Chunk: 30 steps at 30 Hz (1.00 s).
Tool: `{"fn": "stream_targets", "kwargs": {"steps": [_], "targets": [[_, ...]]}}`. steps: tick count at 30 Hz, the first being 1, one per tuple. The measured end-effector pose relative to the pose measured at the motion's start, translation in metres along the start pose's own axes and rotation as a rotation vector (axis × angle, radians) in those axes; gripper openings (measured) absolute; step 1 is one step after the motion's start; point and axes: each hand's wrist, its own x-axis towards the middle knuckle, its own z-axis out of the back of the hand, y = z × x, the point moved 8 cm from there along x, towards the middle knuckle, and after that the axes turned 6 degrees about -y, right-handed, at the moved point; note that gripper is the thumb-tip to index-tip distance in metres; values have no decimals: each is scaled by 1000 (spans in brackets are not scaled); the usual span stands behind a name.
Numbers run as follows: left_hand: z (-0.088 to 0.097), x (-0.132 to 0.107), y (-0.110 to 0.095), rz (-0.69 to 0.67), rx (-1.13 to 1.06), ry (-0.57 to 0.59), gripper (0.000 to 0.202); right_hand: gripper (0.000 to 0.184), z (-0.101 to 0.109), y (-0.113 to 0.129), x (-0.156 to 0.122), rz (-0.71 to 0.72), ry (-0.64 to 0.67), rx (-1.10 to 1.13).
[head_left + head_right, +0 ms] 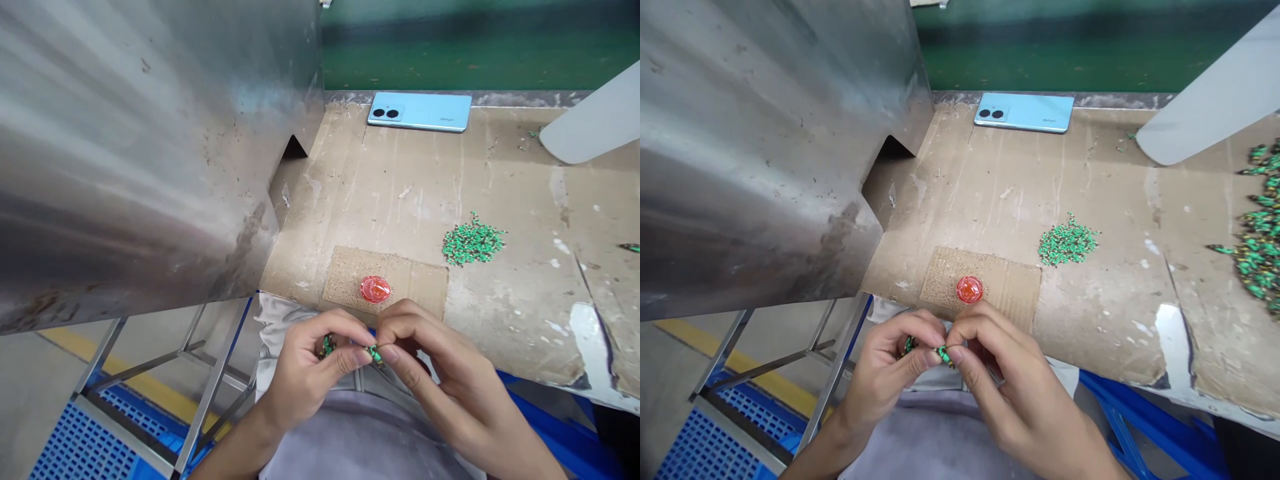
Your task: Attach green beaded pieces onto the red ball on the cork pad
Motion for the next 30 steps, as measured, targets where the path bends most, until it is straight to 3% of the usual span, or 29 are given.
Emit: {"fn": "stream_targets", "kwargs": {"steps": [13, 24, 30], "targets": [[-2, -1, -5, -34, 52, 3, 3, 15, 4, 3, 3, -22, 24, -35], [-5, 0, -3, 46, 9, -21, 18, 14, 4, 4, -1, -40, 51, 18], [-6, -3, -4, -37, 10, 16, 12, 13, 3, 1, -4, -47, 33, 43]]}}
